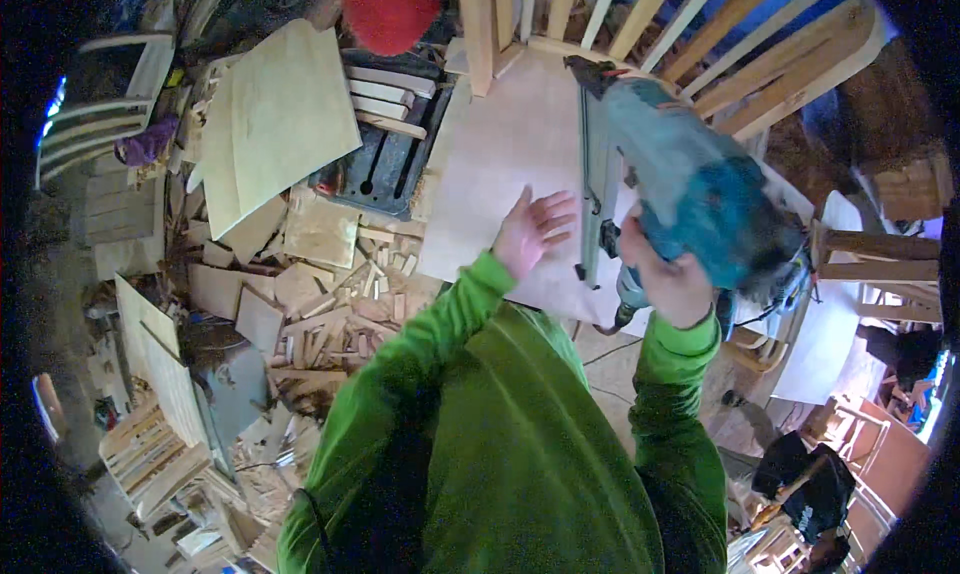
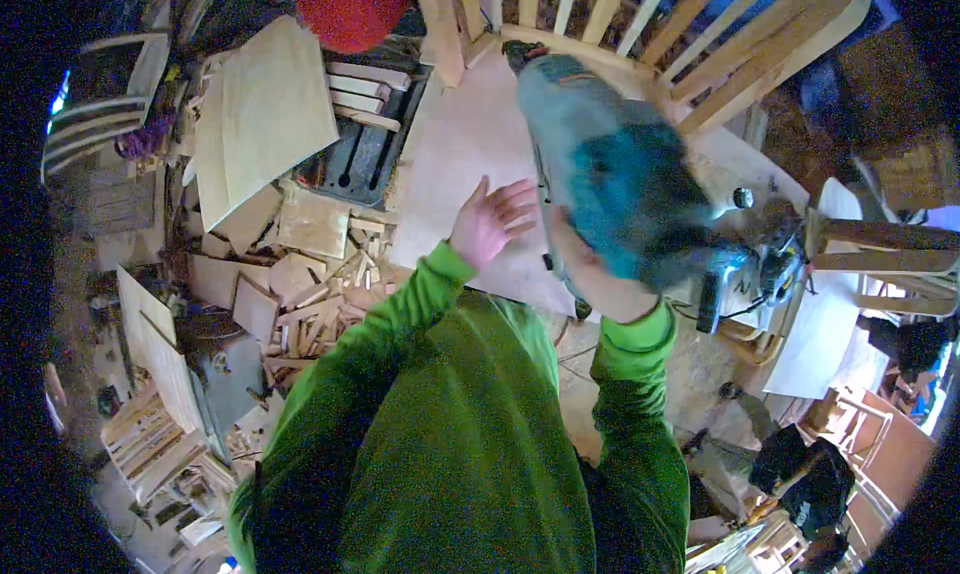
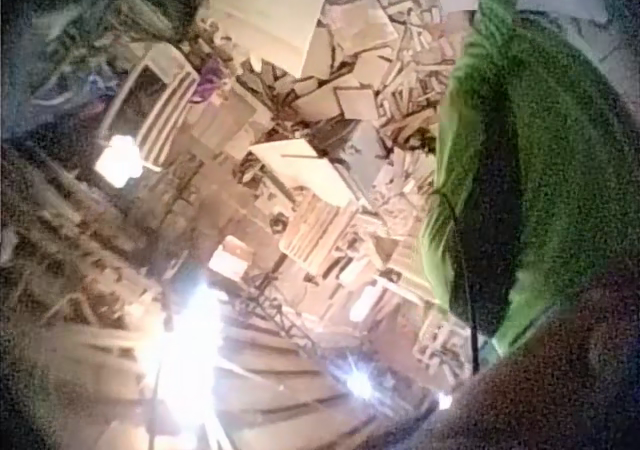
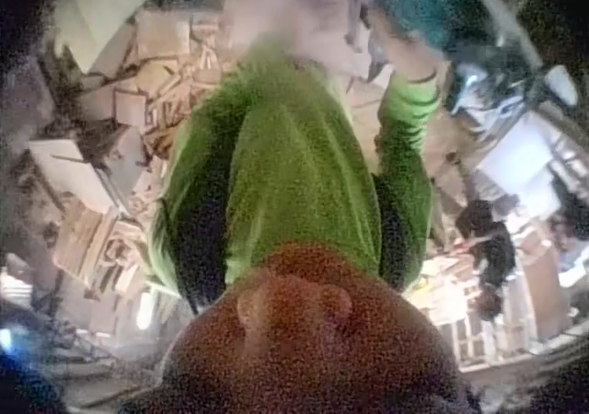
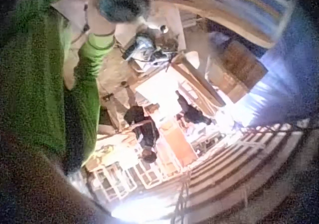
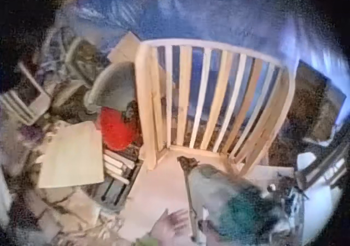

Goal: Applying glue and using a pneumatic nail gun to assemble wooden chair components.

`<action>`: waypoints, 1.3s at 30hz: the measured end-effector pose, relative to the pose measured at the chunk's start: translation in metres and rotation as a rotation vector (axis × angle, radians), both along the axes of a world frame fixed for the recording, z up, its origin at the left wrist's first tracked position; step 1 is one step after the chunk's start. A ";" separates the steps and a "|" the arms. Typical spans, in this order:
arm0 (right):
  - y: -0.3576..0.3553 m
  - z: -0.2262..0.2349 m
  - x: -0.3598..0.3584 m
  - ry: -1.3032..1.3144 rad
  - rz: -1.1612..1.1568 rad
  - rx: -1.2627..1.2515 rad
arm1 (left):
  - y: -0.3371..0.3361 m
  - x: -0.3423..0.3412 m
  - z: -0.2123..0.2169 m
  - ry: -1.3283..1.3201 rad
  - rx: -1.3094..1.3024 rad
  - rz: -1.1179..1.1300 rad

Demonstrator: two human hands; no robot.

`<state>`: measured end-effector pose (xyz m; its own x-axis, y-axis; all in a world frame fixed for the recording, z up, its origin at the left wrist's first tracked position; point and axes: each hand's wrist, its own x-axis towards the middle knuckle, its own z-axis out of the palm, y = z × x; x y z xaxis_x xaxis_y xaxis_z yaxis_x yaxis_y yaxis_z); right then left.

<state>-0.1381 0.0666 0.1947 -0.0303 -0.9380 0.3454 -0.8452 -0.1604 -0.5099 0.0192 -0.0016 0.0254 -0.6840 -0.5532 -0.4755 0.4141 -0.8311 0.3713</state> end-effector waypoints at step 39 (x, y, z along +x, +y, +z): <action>-0.071 -0.139 -0.034 -1.538 -0.265 1.061 | 0.033 0.271 -0.070 0.189 -0.081 0.217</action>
